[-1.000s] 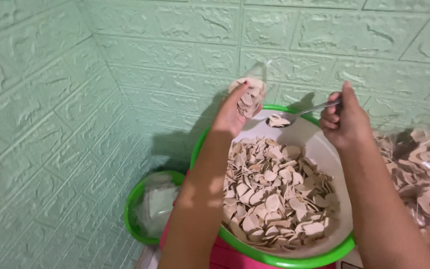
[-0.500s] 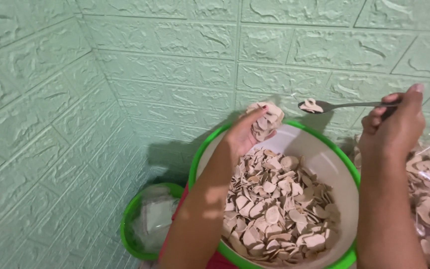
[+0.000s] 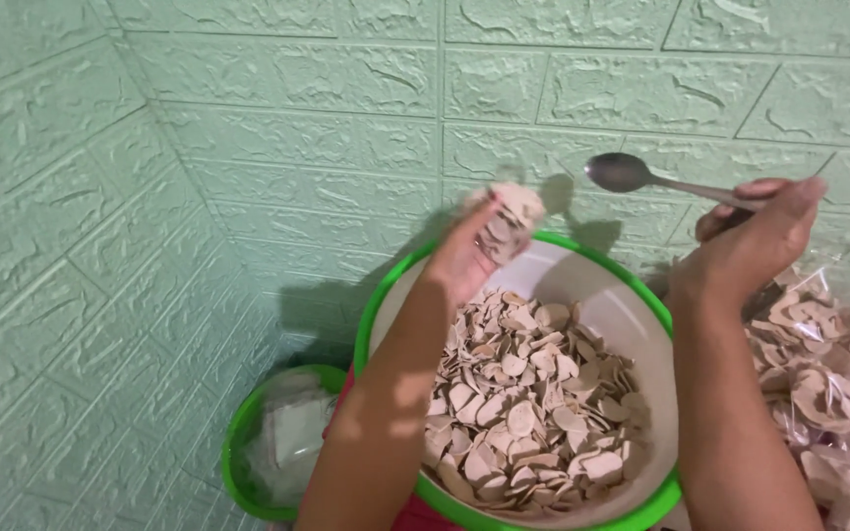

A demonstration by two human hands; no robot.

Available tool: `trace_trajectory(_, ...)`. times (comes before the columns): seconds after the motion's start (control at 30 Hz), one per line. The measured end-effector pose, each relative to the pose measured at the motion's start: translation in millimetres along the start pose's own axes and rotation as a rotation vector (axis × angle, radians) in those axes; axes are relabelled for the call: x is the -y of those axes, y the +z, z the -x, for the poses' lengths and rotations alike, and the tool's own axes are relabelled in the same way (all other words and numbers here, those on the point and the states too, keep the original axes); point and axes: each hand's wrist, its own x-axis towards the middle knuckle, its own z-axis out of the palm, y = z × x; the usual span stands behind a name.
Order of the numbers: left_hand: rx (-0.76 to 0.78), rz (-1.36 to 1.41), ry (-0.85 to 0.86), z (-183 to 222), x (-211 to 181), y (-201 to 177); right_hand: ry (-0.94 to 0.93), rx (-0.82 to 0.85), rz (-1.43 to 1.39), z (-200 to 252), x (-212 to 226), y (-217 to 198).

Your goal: The person scoops dried mushroom slices from a large green-rimmed bowl into small clear plastic bags using a metal spoon. After filling each bag, they place it on a digital scale to check the weight, then set the bag aside with others. The process repeats for multiple bags.

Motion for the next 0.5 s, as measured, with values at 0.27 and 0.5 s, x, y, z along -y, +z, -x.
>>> trace_trajectory(0.27,-0.054,0.166,0.266,-26.3,12.4,-27.9,-0.34,0.552,0.263,17.8,-33.2,-2.2)
trace_trajectory(0.5,-0.058,0.123,0.357,-35.6,31.4,-43.0,-0.395,0.846,0.453,31.1,-50.3,4.4)
